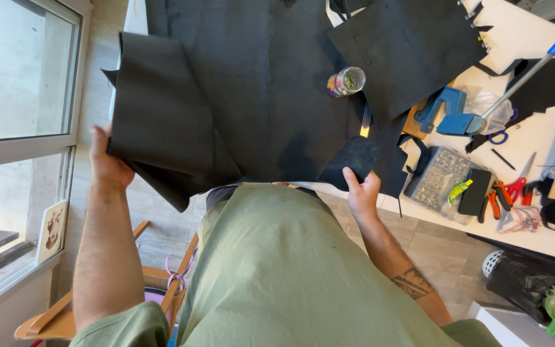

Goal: Measuring, marking, and cutting leather pieces using a ruler, pen, and scissors.

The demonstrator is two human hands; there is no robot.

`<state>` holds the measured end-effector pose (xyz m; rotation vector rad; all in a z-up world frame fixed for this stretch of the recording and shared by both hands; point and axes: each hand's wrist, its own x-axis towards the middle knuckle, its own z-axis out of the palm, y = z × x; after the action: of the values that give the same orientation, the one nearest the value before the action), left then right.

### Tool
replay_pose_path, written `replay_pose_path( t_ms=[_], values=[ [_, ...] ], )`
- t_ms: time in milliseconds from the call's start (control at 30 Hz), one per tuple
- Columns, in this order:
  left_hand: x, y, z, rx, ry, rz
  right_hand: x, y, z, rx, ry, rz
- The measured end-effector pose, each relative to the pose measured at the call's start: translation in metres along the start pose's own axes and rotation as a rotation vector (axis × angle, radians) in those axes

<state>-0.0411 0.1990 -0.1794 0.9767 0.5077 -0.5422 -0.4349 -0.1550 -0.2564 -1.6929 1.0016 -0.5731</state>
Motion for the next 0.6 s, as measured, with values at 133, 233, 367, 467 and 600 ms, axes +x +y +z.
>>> replay_pose_path(
  t_ms=[133, 233, 367, 467, 600],
  values=[
    [0.04, -0.001, -0.047, 0.544, -0.202, -0.024, -0.007, 0.005, -0.003, 0.001, 0.045, -0.012],
    [0.044, 0.013, -0.044, 0.82, -0.207, -0.061, -0.01, 0.016, -0.001, 0.019, 0.069, 0.001],
    [0.007, 0.055, 0.007, 1.449, -0.17, 0.021, -0.021, 0.031, -0.001, 0.006, 0.096, 0.044],
    [0.015, 0.069, 0.023, 1.536, -0.144, 0.04, -0.029, 0.019, 0.003, -0.174, 0.054, 0.19],
    [0.046, 0.112, -0.064, 1.362, -0.048, 0.246, -0.04, 0.034, 0.001, -0.169, 0.038, 0.221]
  ],
)
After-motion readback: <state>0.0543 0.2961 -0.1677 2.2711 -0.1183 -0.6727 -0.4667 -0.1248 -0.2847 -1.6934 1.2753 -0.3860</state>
